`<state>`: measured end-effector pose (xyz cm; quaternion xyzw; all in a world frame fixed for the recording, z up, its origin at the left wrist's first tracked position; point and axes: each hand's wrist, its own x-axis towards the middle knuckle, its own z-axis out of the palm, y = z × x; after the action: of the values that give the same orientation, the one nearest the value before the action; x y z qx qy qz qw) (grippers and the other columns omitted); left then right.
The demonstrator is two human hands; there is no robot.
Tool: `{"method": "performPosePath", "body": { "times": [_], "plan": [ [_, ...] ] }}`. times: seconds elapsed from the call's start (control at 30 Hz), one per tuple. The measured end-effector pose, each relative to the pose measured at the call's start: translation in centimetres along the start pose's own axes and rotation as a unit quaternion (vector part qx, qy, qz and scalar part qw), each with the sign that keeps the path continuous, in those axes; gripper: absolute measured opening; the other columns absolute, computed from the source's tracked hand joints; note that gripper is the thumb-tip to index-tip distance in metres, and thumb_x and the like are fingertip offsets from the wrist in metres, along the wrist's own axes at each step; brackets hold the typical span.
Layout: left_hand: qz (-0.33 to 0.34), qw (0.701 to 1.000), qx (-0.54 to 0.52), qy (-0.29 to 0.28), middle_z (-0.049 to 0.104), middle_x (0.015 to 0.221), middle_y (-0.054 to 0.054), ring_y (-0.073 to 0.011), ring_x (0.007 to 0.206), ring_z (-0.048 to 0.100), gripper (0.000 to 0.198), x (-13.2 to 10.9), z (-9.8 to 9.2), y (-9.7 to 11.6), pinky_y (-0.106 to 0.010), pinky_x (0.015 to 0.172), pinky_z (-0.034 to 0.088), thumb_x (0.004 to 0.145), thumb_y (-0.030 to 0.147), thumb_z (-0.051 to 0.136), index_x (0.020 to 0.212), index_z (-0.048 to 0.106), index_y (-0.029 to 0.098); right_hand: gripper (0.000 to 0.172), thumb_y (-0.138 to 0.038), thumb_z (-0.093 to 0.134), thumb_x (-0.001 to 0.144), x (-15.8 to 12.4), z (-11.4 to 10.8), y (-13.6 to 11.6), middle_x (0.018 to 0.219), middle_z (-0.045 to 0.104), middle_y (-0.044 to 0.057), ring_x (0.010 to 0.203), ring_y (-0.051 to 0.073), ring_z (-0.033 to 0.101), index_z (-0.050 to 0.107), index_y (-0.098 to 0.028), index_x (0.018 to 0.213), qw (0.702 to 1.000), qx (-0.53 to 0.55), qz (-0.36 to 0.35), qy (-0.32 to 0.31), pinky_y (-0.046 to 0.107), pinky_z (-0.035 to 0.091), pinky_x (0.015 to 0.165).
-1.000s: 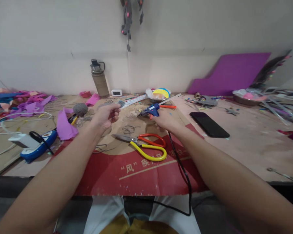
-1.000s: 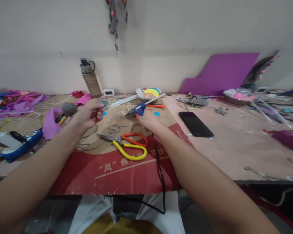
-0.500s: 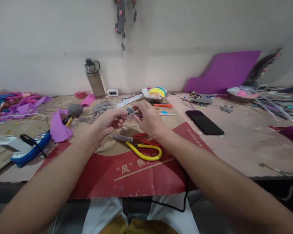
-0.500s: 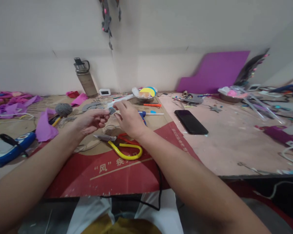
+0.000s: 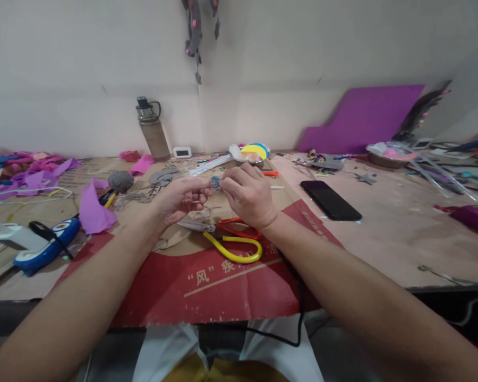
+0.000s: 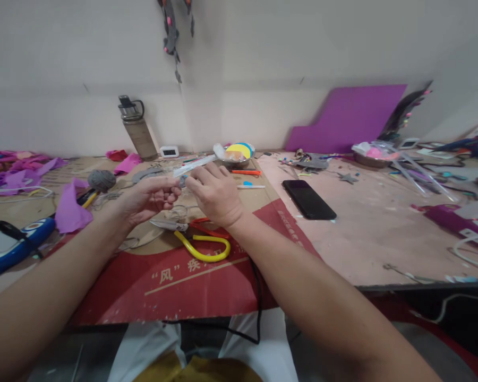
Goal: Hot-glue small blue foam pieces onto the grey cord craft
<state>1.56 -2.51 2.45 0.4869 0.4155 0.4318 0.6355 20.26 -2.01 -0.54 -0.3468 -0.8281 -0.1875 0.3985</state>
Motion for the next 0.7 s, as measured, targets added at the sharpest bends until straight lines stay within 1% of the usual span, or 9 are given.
{"method": "performPosePath", "body": {
  "times": [0.1, 0.2, 0.27, 0.33, 0.4, 0.5, 0.6, 0.7],
  "plan": [
    [0.019, 1.000, 0.022, -0.006, 0.062, 0.069, -0.004, -0.0074, 0.052, 0.053, 0.015, 0.0, 0.1, -0.2, -0.016, 0.044, 0.043, 0.066, 0.021, 0.074, 0.073, 0.065, 0.013, 0.025, -0.022, 0.037, 0.096, -0.1, 0.0, 0.0, 0.099, 0.066, 0.006, 0.092, 0.023, 0.049, 0.061, -0.025, 0.087, 0.999, -0.026, -0.034, -0.001, 0.040, 0.032, 0.078],
    [0.032, 0.999, 0.039, -0.007, 0.057, 0.061, -0.002, -0.0066, 0.048, 0.049, 0.014, 0.2, 0.1, -0.6, -0.017, 0.042, 0.041, 0.066, 0.021, 0.073, 0.067, 0.062, 0.013, 0.024, -0.022, 0.038, 0.096, -0.1, 0.1, -0.2, 0.097, 0.066, 0.004, 0.089, 0.022, 0.048, 0.061, -0.025, 0.089, 0.994, -0.072, -0.081, 0.010, 0.038, 0.030, 0.075],
    [0.034, 0.999, 0.040, -0.004, 0.053, 0.057, 0.000, -0.0058, 0.046, 0.046, 0.014, 0.3, 0.1, -0.8, -0.016, 0.041, 0.039, 0.066, 0.019, 0.071, 0.063, 0.059, 0.013, 0.022, -0.023, 0.040, 0.096, -0.1, 0.2, -0.2, 0.095, 0.066, 0.004, 0.088, 0.020, 0.048, 0.061, -0.024, 0.089, 0.991, -0.086, -0.097, 0.019, 0.037, 0.029, 0.073],
    [0.031, 0.999, 0.029, -0.007, 0.053, 0.057, 0.000, -0.0059, 0.047, 0.046, 0.011, 0.2, 0.1, -0.7, -0.017, 0.043, 0.040, 0.065, 0.016, 0.070, 0.063, 0.059, 0.013, 0.020, -0.022, 0.043, 0.095, -0.1, 0.4, -0.2, 0.094, 0.066, 0.003, 0.086, 0.019, 0.047, 0.061, -0.023, 0.087, 0.992, -0.082, -0.094, 0.031, 0.036, 0.029, 0.073],
    [0.022, 0.999, 0.006, -0.026, 0.057, 0.061, -0.002, -0.0073, 0.050, 0.050, 0.007, 0.1, 0.1, -0.6, -0.018, 0.047, 0.043, 0.064, 0.015, 0.067, 0.067, 0.061, 0.013, 0.017, -0.020, 0.046, 0.094, -0.2, 0.6, -0.1, 0.092, 0.065, 0.003, 0.086, 0.018, 0.047, 0.061, -0.022, 0.084, 0.993, -0.073, -0.077, 0.051, 0.035, 0.029, 0.073],
    [0.011, 0.999, -0.017, -0.038, 0.060, 0.068, -0.004, -0.0092, 0.054, 0.054, 0.011, 0.1, -0.1, -0.3, -0.021, 0.051, 0.046, 0.067, 0.021, 0.063, 0.073, 0.064, 0.012, 0.016, -0.019, 0.048, 0.092, -0.3, 0.8, 0.0, 0.091, 0.065, 0.003, 0.085, 0.018, 0.047, 0.061, -0.021, 0.083, 0.994, -0.059, -0.056, 0.067, 0.034, 0.031, 0.075],
    [0.028, 0.999, 0.007, -0.014, 0.059, 0.068, -0.003, -0.0083, 0.053, 0.053, 0.017, 0.3, -0.3, -0.2, -0.020, 0.048, 0.044, 0.072, 0.028, 0.065, 0.073, 0.065, 0.012, 0.016, -0.018, 0.048, 0.092, -0.4, 0.9, 0.1, 0.093, 0.065, 0.003, 0.085, 0.018, 0.048, 0.061, -0.021, 0.084, 0.996, -0.036, -0.065, 0.056, 0.033, 0.033, 0.076],
    [0.047, 0.997, 0.052, -0.007, 0.057, 0.063, -0.001, -0.0067, 0.050, 0.051, 0.018, 0.4, -0.6, -0.2, -0.018, 0.046, 0.042, 0.070, 0.028, 0.072, 0.068, 0.063, 0.012, 0.017, -0.017, 0.047, 0.092, -0.4, 1.1, 0.1, 0.093, 0.065, 0.004, 0.085, 0.017, 0.049, 0.062, -0.020, 0.084, 0.997, -0.006, -0.067, 0.046, 0.033, 0.036, 0.077]
  ]
}}
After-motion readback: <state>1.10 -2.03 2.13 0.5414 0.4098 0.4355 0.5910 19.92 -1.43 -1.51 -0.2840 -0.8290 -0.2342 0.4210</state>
